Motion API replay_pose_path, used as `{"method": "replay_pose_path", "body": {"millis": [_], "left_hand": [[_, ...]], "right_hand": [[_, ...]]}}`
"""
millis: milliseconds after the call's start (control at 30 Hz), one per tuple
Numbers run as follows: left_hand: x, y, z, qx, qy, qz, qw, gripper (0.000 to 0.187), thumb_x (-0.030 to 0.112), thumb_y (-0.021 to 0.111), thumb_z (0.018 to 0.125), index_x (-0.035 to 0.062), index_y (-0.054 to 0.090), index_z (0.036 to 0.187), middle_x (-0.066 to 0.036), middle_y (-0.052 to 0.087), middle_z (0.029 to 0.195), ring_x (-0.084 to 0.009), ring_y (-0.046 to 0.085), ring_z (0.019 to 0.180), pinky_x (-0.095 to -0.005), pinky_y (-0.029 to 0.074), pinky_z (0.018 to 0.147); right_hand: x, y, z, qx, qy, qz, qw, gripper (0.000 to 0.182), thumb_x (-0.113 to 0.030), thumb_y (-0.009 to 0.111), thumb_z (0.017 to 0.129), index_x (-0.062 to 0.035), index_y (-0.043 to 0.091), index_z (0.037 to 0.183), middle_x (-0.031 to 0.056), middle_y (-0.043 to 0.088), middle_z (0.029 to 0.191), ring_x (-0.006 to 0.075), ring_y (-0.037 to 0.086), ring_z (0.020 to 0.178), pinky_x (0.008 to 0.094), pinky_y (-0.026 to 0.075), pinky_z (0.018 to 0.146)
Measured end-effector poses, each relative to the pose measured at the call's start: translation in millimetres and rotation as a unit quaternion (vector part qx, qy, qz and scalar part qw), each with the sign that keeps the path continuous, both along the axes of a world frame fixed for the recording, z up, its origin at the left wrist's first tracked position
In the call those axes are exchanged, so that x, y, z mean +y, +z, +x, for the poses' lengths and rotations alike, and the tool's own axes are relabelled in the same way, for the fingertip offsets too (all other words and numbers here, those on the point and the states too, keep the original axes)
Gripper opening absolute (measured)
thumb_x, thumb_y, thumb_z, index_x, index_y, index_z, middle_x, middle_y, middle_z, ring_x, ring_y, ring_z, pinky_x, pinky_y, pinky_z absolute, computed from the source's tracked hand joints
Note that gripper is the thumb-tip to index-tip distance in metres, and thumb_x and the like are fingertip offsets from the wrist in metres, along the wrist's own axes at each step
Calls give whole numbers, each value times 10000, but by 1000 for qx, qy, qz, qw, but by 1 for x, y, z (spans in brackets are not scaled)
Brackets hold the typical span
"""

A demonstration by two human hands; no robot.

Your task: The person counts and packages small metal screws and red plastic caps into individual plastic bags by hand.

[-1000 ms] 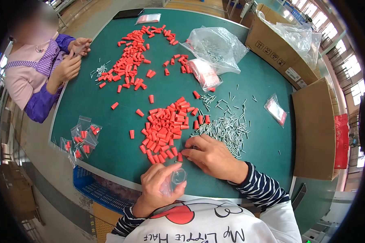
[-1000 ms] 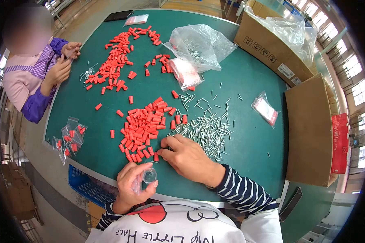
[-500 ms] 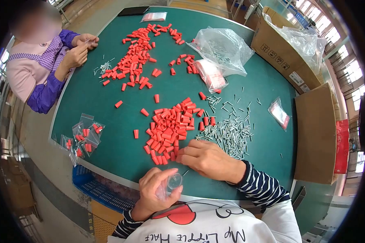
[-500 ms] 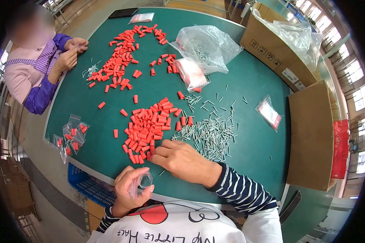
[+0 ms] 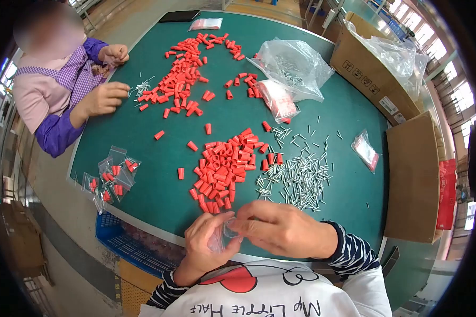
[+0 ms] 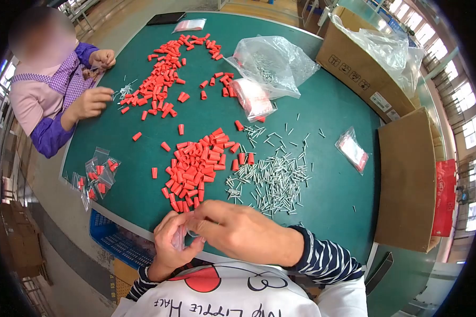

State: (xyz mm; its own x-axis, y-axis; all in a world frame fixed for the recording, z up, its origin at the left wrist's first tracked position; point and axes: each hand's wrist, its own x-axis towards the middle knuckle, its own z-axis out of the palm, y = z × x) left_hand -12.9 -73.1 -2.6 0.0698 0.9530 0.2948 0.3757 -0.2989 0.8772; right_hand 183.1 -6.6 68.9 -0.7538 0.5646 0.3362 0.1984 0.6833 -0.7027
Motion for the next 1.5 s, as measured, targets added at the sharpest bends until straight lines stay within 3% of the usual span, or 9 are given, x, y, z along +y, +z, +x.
{"method": "replay_pose_path", "body": {"millis": [67,167,367,467,567,667,967,1167,1500], "left_hand": [[1,-1,0,3,2,16,1000,444,79,788,649,21,658,1070,-104,629,818,-251,608,676,-334,505,627],[-1,0,-1,-22,-18,4,1000,452,5,779,678,-48,619,1097,-73,581,879,-125,567,752,-237,447,618],[4,1,5,-56,6,12,998,402,-1,810,692,-21,619,1045,-64,574,886,-115,580,758,-236,433,612],[5,4,21,-240,7,-28,970,367,46,851,697,18,637,994,-54,607,783,-139,575,666,-272,468,597],[11,11,15,-101,-21,34,994,296,30,841,727,25,636,941,-45,601,773,-120,557,652,-258,448,579],[17,17,18,-102,-51,50,992,221,25,815,753,18,659,908,-46,607,764,-120,549,635,-250,433,570],[16,31,21,-87,2,16,996,109,73,738,828,-17,696,874,-42,569,705,-122,498,620,-254,383,564],[13,25,16,-47,-2,11,999,109,52,728,831,-21,702,908,-39,549,687,-120,497,616,-248,383,565],[16,31,20,-66,-43,-7,997,89,35,746,821,-1,690,881,-23,562,731,-86,475,623,-229,358,545]], "right_hand": [[-7,4,-3,-25,3,-8,1000,365,23,653,745,33,595,1105,140,576,1030,292,638,893,345,562,697],[-5,8,2,13,-32,-38,999,406,10,667,752,18,581,1148,145,581,1073,303,633,906,355,556,711],[-9,-16,14,10,-69,-89,994,380,-39,707,779,-18,587,1139,129,604,1075,320,623,949,397,520,787],[-18,-23,9,45,-93,-73,992,325,-68,712,798,-36,609,1104,111,626,1042,306,619,950,387,488,801],[-21,-30,11,80,-105,-93,987,231,-84,714,808,-46,648,1026,91,644,1003,294,619,928,382,468,805],[-22,-31,14,124,-127,-112,978,125,-65,702,827,-41,670,946,88,650,952,277,620,894,364,477,772],[-20,-26,22,172,-154,-237,944,58,-54,673,887,-22,663,934,75,660,841,204,626,782,323,487,702],[-19,-26,21,170,-164,-229,944,50,-85,654,907,-36,654,916,64,661,824,203,620,769,328,476,690],[-17,-20,20,96,-144,-98,980,47,-81,671,864,-52,643,888,67,642,837,270,605,774,357,442,710]]}}
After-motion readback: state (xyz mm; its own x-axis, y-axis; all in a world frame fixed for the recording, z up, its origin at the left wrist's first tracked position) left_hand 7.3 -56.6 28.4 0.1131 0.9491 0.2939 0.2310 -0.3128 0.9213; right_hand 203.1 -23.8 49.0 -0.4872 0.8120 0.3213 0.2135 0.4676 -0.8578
